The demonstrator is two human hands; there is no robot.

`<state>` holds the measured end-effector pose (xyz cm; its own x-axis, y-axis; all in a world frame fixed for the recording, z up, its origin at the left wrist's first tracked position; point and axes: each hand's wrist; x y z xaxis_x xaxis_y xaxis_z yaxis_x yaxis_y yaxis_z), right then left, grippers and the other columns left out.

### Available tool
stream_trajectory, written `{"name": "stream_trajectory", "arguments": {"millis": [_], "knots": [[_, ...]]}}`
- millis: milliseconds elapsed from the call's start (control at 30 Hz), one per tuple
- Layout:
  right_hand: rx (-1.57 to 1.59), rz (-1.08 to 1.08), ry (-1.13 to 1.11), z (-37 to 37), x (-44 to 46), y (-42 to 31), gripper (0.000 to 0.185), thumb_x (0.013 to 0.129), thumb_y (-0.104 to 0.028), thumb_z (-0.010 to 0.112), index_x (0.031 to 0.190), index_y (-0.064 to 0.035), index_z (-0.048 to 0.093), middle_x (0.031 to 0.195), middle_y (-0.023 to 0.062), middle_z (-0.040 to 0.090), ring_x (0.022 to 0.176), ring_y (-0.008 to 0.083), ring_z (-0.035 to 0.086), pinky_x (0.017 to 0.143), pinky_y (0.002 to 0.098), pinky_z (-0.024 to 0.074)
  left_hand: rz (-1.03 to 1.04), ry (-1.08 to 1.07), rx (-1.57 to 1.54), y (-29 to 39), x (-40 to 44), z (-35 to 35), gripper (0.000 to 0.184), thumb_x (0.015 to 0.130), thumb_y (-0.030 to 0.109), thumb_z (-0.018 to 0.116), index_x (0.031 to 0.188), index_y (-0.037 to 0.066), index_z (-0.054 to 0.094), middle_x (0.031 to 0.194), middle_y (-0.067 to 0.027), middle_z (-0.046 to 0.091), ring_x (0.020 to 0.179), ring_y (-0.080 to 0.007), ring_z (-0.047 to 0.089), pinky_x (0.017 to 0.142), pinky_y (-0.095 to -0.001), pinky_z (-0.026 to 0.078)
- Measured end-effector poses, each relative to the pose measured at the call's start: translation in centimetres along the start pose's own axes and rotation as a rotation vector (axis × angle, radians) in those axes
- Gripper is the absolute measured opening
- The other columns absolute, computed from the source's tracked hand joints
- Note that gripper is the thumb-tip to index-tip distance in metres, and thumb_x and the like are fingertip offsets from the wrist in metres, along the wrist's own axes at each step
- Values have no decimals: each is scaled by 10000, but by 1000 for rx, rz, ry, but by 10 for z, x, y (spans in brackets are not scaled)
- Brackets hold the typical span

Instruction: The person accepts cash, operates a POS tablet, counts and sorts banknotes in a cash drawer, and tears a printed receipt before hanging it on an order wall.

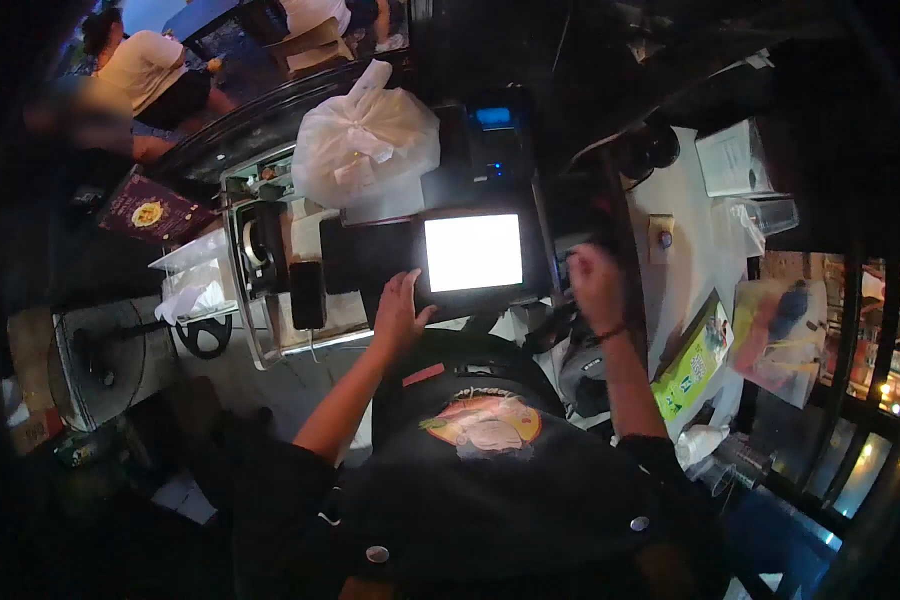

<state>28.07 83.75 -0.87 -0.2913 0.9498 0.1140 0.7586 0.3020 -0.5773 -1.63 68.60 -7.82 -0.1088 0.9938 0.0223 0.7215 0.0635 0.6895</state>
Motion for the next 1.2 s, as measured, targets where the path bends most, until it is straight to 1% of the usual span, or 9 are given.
{"name": "stream_trajectory", "arguments": {"millis": [333, 533, 567, 667, 767, 933, 1000, 1100, 1200], "knots": [[-56, 381, -120, 103, -6, 16, 299, 744, -221, 681, 930, 11, 652, 818, 174, 659, 750, 299, 647, 686, 371, 503, -385, -160, -304, -23, 35, -2, 891, 622, 344, 785, 1299, -43, 353, 1233, -262, 441, 1145, -380, 441, 974, -408, 365], [-89, 267, 42, 119, -19, 33, 220, 740, -223, 673, 766, -15, 607, 764, 179, 620, 699, 321, 601, 621, 397, 458, -328, -395, -168, -26, 39, -3, 1072, 640, 527, 720, 1338, -114, 220, 1331, -334, 319, 1243, -464, 316, 1059, -447, 267], [-269, -41, -66, 119, -22, 46, 225, 779, -231, 629, 740, -12, 592, 723, 169, 603, 655, 327, 574, 596, 412, 434, -239, -512, -149, -23, 46, -17, 1072, 650, 519, 716, 1334, -130, 207, 1356, -326, 288, 1252, -486, 283, 1061, -451, 260], [236, 389, -93, 107, -26, -1, 258, 807, -226, 597, 730, 20, 599, 715, 121, 618, 655, 206, 574, 601, 362, 425, -437, -330, -343, -39, 30, -3, 970, 672, 463, 724, 1333, -75, 260, 1342, -296, 325, 1259, -397, 327, 1045, -429, 291], [172, 550, -209, 116, -37, -8, 211, 758, -208, 665, 767, -3, 615, 758, 95, 627, 718, 185, 579, 658, 325, 451, -546, -304, -309, -33, 16, -27, 932, 679, 448, 722, 1326, -56, 279, 1292, -289, 373, 1203, -390, 388, 1009, -427, 340], [365, 540, -256, 133, -35, -50, 393, 735, -324, 713, 907, 3, 580, 851, 99, 617, 796, 182, 566, 722, 338, 453, -731, -197, -290, -69, -8, -14, 949, 661, 498, 723, 1304, -62, 303, 1273, -268, 404, 1167, -378, 436, 970, -419, 375], [401, 594, -239, 186, -49, 0, 420, 740, -322, 708, 961, 3, 560, 909, 98, 611, 833, 184, 562, 745, 332, 447, -864, -139, -563, -69, -7, -33, 940, 649, 534, 718, 1273, -68, 355, 1267, -265, 412, 1153, -368, 452, 962, -414, 383], [603, 796, -399, 152, -21, -75, 402, 752, -293, 692, 994, 0, 559, 961, 88, 605, 866, 176, 552, 781, 323, 437, -928, -127, -553, -88, -5, -32, 913, 639, 566, 713, 1214, -81, 422, 1259, -264, 418, 1140, -359, 463, 959, -409, 385], [673, 701, -402, 173, -22, -55, 363, 787, -292, 653, 992, -1, 583, 958, 68, 608, 864, 163, 546, 783, 317, 432, -920, -123, -501, -106, -10, -9, 879, 636, 601, 698, 1132, -91, 481, 1241, -283, 420, 1133, -363, 462, 937, -412, 393]]}}
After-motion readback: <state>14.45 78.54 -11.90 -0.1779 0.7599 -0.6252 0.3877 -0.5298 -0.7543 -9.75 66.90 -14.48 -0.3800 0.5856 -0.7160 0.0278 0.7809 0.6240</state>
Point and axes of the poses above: each hand's wrist, its own x-axis towards the middle knuckle, its own z-axis out of the palm, y = z × x
